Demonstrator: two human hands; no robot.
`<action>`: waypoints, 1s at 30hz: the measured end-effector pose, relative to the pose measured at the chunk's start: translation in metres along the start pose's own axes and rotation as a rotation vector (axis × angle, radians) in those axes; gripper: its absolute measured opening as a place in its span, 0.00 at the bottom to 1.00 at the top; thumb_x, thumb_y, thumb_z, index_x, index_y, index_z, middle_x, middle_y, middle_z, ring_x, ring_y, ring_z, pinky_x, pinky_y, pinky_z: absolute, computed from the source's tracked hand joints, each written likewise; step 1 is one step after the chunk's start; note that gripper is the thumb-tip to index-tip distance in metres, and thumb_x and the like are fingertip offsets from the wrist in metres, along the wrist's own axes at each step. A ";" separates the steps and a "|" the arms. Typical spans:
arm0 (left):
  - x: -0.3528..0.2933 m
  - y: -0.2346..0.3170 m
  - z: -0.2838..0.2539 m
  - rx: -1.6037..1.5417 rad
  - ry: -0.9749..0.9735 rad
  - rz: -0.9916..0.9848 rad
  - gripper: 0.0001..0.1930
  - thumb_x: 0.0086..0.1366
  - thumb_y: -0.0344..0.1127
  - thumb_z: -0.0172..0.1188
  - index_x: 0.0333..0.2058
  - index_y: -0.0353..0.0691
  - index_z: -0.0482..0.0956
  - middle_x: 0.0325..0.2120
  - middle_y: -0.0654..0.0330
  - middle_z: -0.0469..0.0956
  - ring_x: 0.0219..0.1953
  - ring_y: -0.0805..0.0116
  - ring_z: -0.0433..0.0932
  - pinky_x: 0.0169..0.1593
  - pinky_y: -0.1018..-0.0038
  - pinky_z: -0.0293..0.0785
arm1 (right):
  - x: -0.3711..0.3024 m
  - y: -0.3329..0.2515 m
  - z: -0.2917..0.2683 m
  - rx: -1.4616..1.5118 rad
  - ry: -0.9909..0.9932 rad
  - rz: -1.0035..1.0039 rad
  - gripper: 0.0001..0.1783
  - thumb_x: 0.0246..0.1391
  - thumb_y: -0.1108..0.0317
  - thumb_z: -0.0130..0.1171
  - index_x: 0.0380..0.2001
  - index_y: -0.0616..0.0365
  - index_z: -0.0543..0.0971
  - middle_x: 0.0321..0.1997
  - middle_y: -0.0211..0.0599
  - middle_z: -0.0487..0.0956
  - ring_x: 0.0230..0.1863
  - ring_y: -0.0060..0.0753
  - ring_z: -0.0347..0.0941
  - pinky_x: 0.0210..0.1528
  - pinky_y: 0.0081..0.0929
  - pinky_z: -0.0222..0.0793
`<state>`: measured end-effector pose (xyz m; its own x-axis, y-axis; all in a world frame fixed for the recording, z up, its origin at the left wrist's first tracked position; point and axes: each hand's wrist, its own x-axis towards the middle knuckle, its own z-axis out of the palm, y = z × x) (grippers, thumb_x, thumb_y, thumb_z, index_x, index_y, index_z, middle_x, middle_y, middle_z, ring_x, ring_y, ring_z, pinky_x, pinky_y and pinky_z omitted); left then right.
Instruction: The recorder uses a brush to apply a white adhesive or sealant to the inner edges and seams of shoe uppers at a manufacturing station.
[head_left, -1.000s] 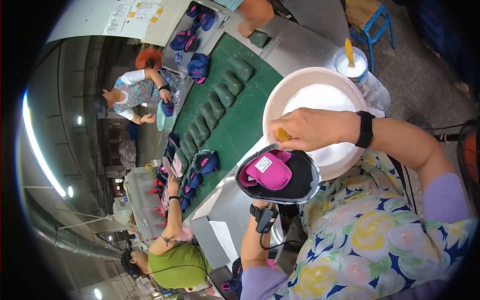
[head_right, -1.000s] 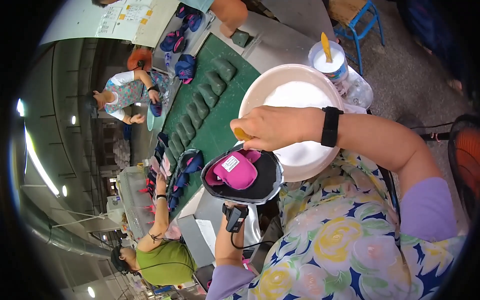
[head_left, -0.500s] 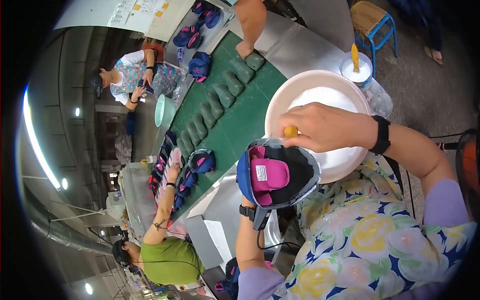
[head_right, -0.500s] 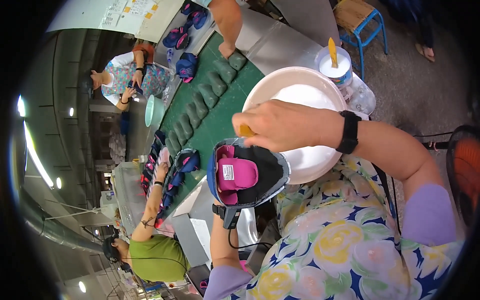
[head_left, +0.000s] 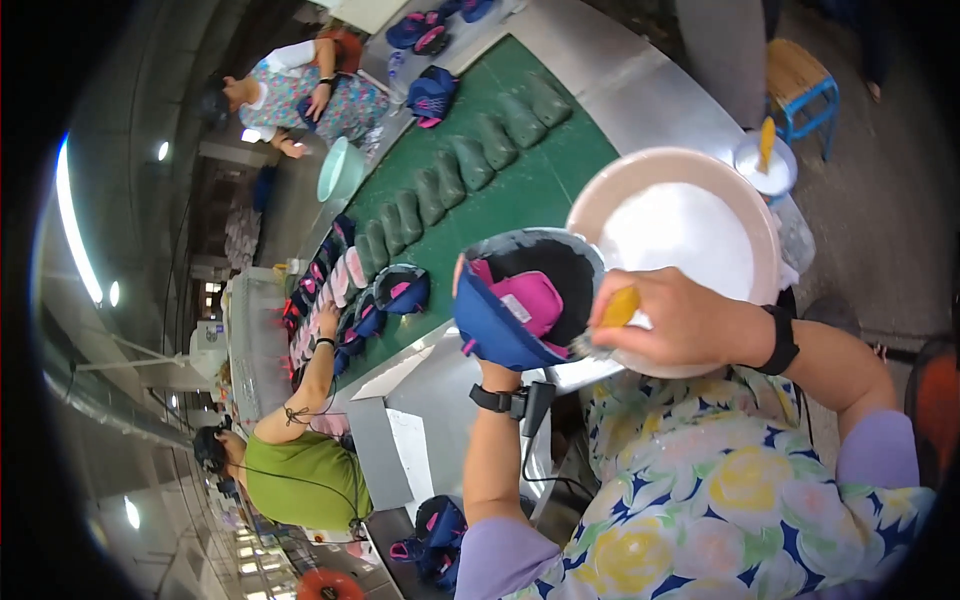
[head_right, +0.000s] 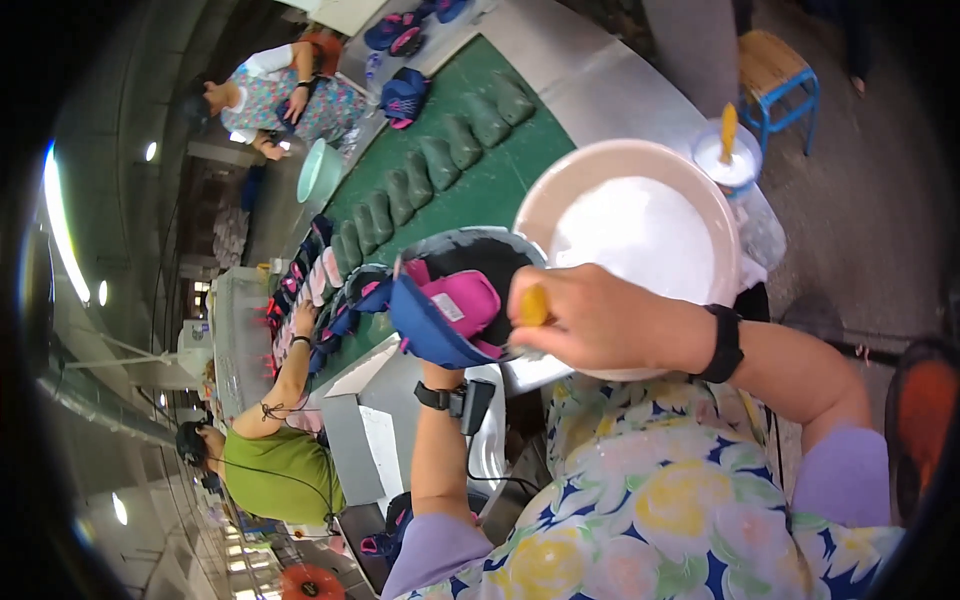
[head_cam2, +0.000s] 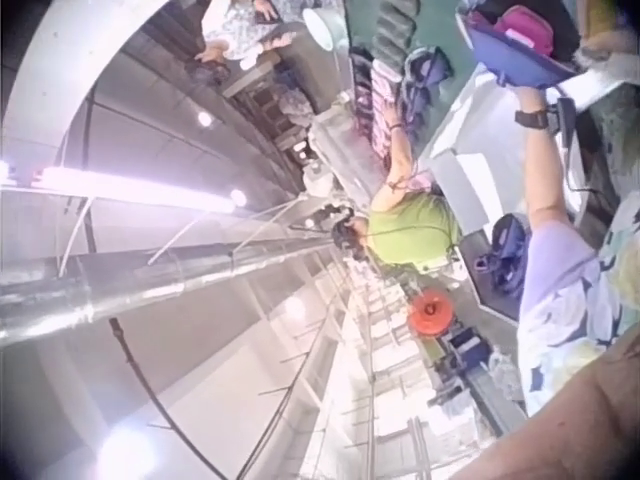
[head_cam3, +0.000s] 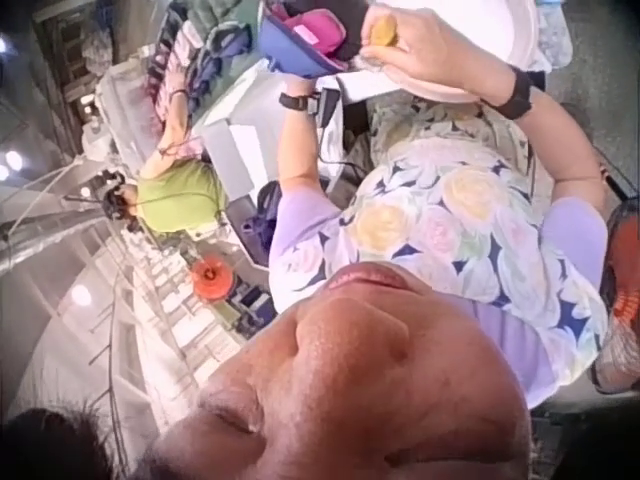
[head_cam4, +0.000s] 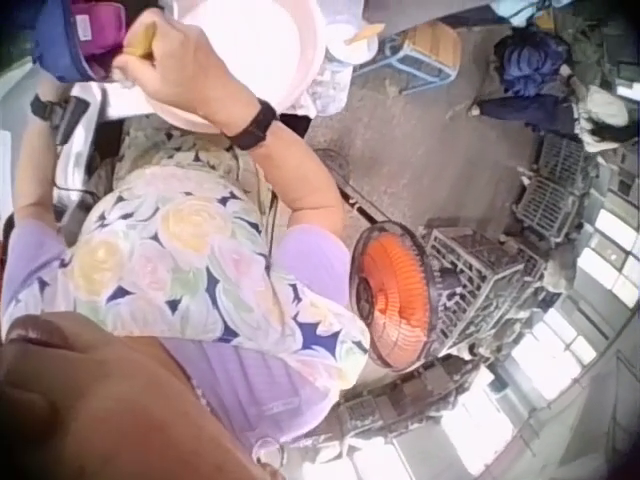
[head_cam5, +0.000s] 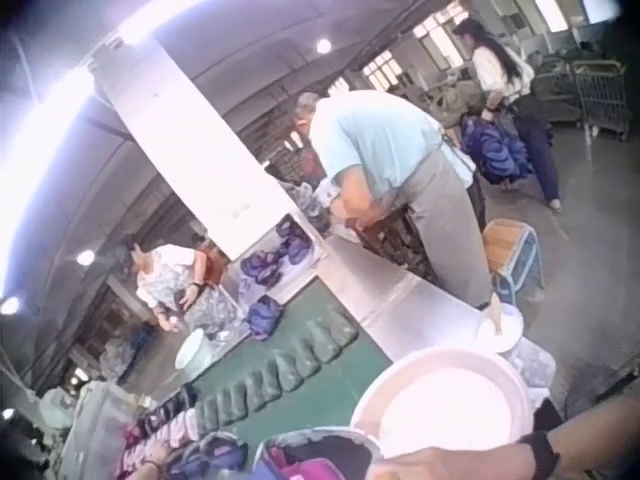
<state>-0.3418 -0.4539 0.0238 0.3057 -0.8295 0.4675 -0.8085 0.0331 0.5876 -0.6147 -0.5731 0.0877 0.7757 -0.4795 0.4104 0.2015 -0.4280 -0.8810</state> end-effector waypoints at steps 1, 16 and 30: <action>-0.001 -0.015 0.003 0.188 -0.004 0.023 0.40 0.63 0.44 0.63 0.68 0.37 0.54 0.65 0.52 0.64 0.66 0.55 0.64 0.68 0.59 0.59 | 0.001 0.011 -0.005 -0.102 0.022 0.027 0.11 0.53 0.68 0.67 0.35 0.58 0.75 0.29 0.40 0.81 0.31 0.43 0.80 0.36 0.30 0.73; 0.025 -0.304 -0.013 -0.251 0.481 -0.671 0.33 0.66 0.28 0.54 0.66 0.43 0.51 0.50 0.44 0.74 0.46 0.46 0.79 0.51 0.56 0.77 | -0.014 0.025 -0.040 -0.036 0.198 0.493 0.10 0.52 0.77 0.64 0.36 0.63 0.75 0.36 0.38 0.81 0.39 0.27 0.79 0.45 0.24 0.74; -0.176 -0.206 -0.260 1.034 0.384 -0.680 0.32 0.56 0.38 0.65 0.60 0.41 0.69 0.53 0.42 0.72 0.57 0.42 0.69 0.60 0.54 0.64 | -0.017 0.032 -0.034 -0.090 0.050 0.507 0.06 0.60 0.79 0.56 0.40 0.62 0.73 0.41 0.33 0.74 0.44 0.23 0.72 0.50 0.20 0.67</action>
<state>-0.0983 -0.1692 -0.0077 0.7908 -0.2915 0.5382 -0.3932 -0.9158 0.0817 -0.6419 -0.6048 0.0607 0.7324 -0.6790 -0.0505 -0.2466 -0.1953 -0.9492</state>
